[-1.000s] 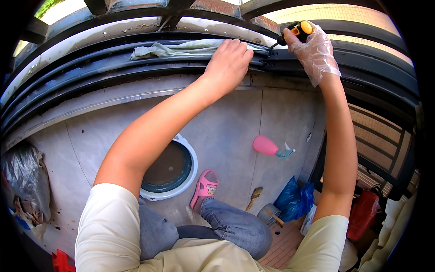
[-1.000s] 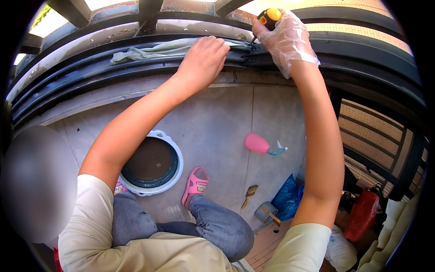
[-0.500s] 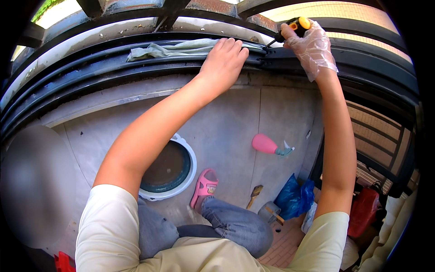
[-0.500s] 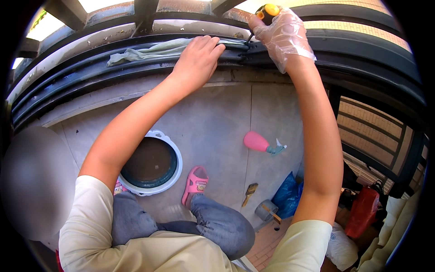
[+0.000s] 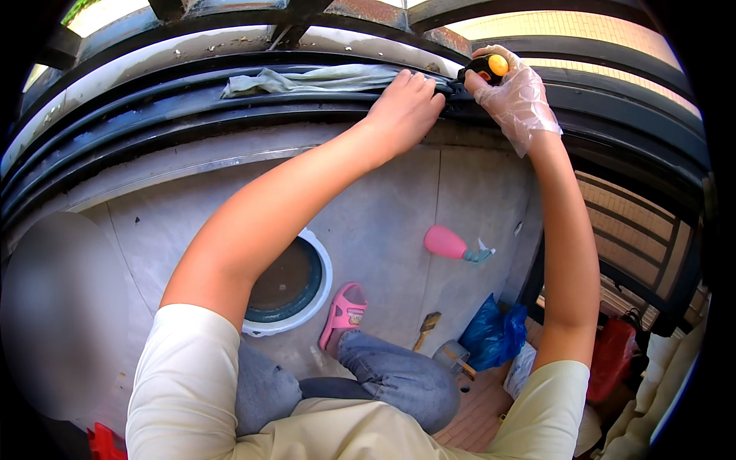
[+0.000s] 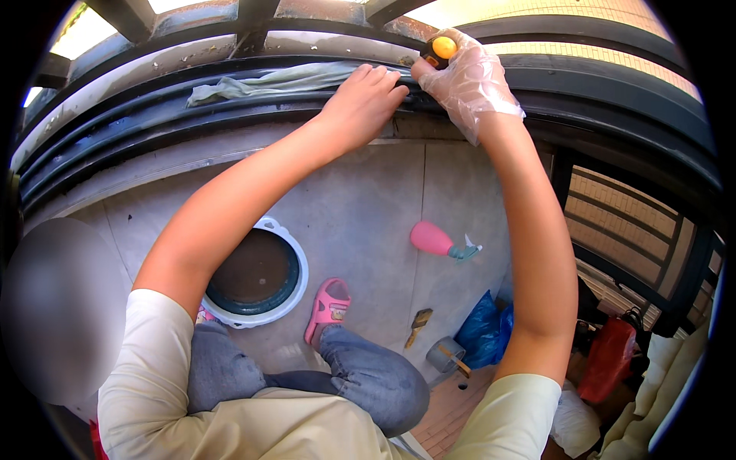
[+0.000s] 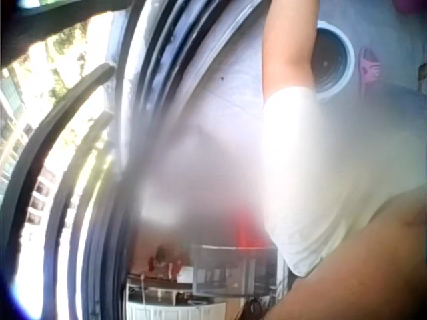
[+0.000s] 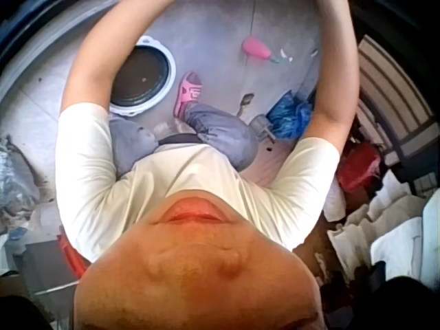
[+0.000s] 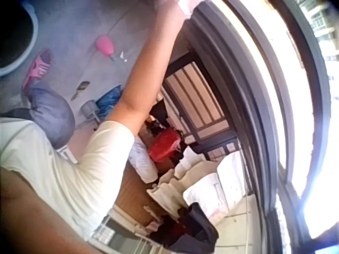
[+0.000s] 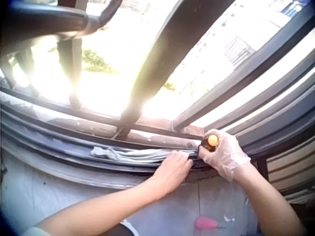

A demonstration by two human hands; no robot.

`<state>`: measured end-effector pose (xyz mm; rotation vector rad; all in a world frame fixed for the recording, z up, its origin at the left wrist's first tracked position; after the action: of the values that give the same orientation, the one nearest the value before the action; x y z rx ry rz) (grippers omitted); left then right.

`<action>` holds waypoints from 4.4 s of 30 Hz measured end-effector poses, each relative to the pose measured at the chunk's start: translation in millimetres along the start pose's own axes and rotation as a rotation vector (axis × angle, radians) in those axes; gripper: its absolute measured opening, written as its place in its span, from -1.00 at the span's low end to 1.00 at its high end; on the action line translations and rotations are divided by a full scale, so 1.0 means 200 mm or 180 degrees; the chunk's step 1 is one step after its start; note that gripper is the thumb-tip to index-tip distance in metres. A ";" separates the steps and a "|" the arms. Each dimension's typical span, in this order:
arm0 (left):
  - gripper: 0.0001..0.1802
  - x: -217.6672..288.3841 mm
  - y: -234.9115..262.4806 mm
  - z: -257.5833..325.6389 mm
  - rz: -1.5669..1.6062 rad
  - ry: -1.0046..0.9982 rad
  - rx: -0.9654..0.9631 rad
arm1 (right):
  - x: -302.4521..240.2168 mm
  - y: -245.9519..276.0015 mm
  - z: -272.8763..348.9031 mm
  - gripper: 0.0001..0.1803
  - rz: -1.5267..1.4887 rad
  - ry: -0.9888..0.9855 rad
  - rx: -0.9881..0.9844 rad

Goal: The person sits on the balcony floor and cleans the window frames. They dip a cloth into a bucket of water, wipe the metal frame, and use a spray bottle to apply liquid. They also use a screwdriver to scrape debris from the frame grooves.

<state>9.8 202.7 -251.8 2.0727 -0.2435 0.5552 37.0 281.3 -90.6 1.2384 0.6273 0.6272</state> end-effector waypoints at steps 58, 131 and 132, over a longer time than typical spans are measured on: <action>-0.69 -0.23 0.54 0.37 -0.0433 0.0617 0.0240 | 0.06 0.13 0.07 -0.73 -0.1767 -0.0820 -0.0811; -0.82 -0.46 0.76 0.48 -0.0821 0.0751 0.0472 | 0.09 0.06 0.09 -0.57 0.1219 0.1397 -0.0573; -0.83 -0.46 0.76 0.47 -0.0777 0.0817 0.0473 | 0.09 0.05 0.08 -0.60 0.1187 0.1425 -0.0622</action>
<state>-102.4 37.2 -224.2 2.1077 0.2035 0.6966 59.5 286.4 -79.8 1.0417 0.6873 1.2708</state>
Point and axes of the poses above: each hand's wrist, its own z-axis away from the middle knuckle, its own y-axis out of the back of the hand, x = y × z, the point moved 1 cm from there along -z, towards the middle knuckle, and after that the axes turned 2 degrees about y, right-handed, at the moved point
